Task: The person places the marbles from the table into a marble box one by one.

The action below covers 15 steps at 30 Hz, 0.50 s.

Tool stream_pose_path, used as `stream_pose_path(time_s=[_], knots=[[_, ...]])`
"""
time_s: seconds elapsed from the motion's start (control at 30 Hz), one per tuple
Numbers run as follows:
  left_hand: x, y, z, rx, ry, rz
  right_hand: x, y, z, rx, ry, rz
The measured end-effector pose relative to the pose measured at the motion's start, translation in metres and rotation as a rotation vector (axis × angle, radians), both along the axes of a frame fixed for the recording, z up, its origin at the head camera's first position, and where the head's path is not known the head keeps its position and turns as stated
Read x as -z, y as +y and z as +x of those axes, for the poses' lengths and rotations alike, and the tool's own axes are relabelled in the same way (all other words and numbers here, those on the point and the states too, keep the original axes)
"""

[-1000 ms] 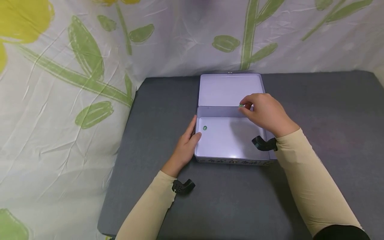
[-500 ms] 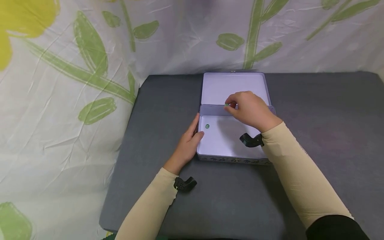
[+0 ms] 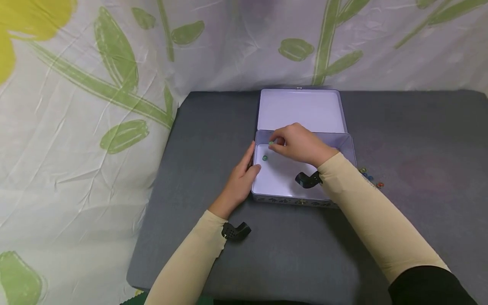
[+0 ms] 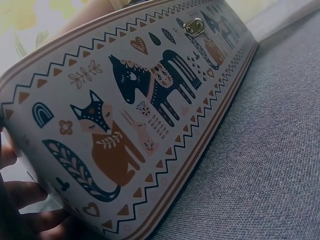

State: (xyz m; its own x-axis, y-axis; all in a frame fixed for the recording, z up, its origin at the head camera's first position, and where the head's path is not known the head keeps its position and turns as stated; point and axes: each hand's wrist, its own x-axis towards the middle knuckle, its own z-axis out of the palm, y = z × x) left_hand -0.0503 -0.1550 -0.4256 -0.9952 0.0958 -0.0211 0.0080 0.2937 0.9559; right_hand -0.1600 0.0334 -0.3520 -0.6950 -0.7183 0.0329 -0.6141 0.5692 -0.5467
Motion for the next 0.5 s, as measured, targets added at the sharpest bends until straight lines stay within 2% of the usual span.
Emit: stream_pose_path(time_s=[0.17,0.27,0.37,0.5], knots=[[-0.004,0.001,0.0,0.007,-0.016,0.001,0.01,-0.002,-0.002,-0.017,-0.093,0.018],[-0.01,0.001,0.002,0.011,-0.039,0.001,0.017,-0.002,-0.003,-0.022,-0.143,0.032],[-0.026,0.003,0.006,0.014,-0.055,0.008,0.023,-0.002,-0.005,-0.032,-0.139,0.037],[-0.031,0.005,0.007,0.007,-0.05,0.001,0.03,-0.002,-0.007,-0.036,-0.134,0.042]])
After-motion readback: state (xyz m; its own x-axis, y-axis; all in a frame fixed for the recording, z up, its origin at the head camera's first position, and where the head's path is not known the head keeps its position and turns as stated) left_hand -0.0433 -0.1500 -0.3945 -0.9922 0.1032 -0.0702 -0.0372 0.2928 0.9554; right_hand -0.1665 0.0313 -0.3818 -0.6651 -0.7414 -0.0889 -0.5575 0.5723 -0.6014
